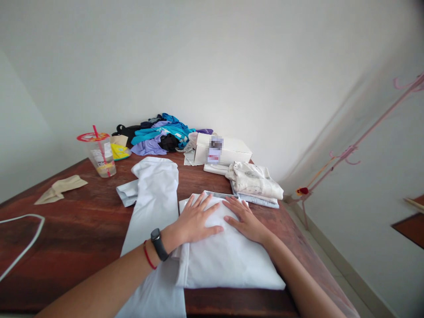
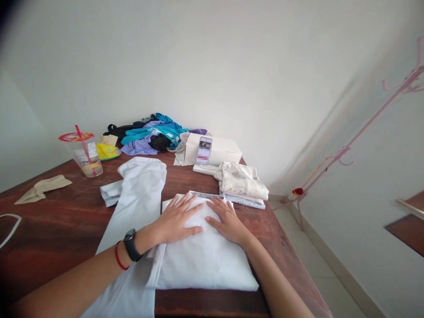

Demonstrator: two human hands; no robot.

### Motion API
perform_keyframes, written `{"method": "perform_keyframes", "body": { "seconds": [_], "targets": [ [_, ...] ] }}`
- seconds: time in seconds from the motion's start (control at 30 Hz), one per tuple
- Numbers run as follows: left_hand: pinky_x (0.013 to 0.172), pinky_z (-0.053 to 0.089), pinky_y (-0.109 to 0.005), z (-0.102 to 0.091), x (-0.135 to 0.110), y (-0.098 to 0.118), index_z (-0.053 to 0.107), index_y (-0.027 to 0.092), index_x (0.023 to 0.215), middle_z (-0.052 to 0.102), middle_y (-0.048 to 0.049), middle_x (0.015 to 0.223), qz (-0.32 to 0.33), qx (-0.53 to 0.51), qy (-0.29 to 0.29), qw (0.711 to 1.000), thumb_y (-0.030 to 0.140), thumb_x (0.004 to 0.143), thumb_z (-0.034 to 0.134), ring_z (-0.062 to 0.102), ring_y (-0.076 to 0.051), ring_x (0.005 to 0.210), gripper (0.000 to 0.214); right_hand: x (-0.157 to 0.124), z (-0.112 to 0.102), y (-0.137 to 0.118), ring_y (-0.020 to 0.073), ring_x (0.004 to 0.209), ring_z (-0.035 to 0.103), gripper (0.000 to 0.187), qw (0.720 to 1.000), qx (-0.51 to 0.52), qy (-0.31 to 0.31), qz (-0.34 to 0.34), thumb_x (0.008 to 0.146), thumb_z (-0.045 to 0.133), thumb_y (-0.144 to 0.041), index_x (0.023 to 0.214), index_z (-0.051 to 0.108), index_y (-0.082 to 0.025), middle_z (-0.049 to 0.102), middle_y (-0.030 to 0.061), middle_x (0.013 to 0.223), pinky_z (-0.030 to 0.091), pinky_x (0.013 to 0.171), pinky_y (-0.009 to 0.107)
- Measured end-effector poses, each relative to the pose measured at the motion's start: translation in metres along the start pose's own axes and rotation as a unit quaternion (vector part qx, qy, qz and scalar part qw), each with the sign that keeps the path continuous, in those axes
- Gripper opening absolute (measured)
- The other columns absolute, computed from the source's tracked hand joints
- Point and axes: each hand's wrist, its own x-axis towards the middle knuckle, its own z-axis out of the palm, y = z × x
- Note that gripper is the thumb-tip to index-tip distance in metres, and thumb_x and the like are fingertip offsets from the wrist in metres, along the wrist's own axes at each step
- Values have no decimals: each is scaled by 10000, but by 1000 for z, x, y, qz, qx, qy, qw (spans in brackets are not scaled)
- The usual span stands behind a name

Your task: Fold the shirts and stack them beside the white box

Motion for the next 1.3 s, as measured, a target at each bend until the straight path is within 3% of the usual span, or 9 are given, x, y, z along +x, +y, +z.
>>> {"method": "perform_keyframes", "body": {
  "seconds": [0.4,0.67,0.8,0.93,1.1,1.2,1.3],
  "targets": [
    [1207,100,-649,4,-1,-5,343,294,1576,223,-121,1671,11,-7,12,1000,798,902,370,117,-389,1545,842,1,0,1,272,1551,179,680,1000,-9,-10,7,972,426,-672,1553,380,-322,303,54,1649,16,1242,593],
    [1213,3,-635,5,0,-7,264,274,1607,109,-125,1687,2,-38,-45,998,831,877,356,4,-365,1556,923,-2,1,-6,260,1564,-64,798,992,-78,-93,41,968,301,-736,1623,109,-321,-22,27,1697,-89,1230,555],
    [1194,-36,-661,-2,8,-7,196,251,1623,46,-135,1686,-7,-38,-105,994,914,762,425,-65,-383,1548,1111,3,-4,-14,264,1559,-98,865,987,-98,-116,54,938,296,-780,1627,83,-302,-56,48,1693,-92,1226,549],
    [1170,-48,-696,-20,12,4,150,223,1630,-8,-151,1678,-23,-23,-169,985,965,650,485,-103,-414,1535,1273,0,-16,-40,313,1553,-99,941,977,-103,-155,105,918,291,-806,1628,38,-243,-89,98,1685,-53,1223,584],
    [1195,9,-666,-21,-25,20,160,175,1629,31,-190,1674,-22,-6,-157,987,962,654,481,-20,-427,1542,1294,-37,-1,-67,339,1549,-96,886,989,-83,-112,41,902,350,-811,1617,83,-361,-100,47,1684,7,1225,603],
    [1213,11,-644,-9,-51,18,100,240,1636,7,-128,1693,6,-3,-127,992,946,657,508,-28,-418,1544,1275,-58,17,-65,303,1557,-83,787,994,-83,-55,33,951,294,-764,1614,115,-377,-79,16,1688,12,1240,564],
    [1206,-17,-659,-2,-59,15,56,277,1636,-10,-109,1699,17,10,-111,994,957,609,544,-66,-428,1539,1324,-63,26,-59,303,1560,-63,787,995,-87,-37,37,954,307,-757,1614,123,-371,-60,16,1691,26,1242,563]
  ]
}}
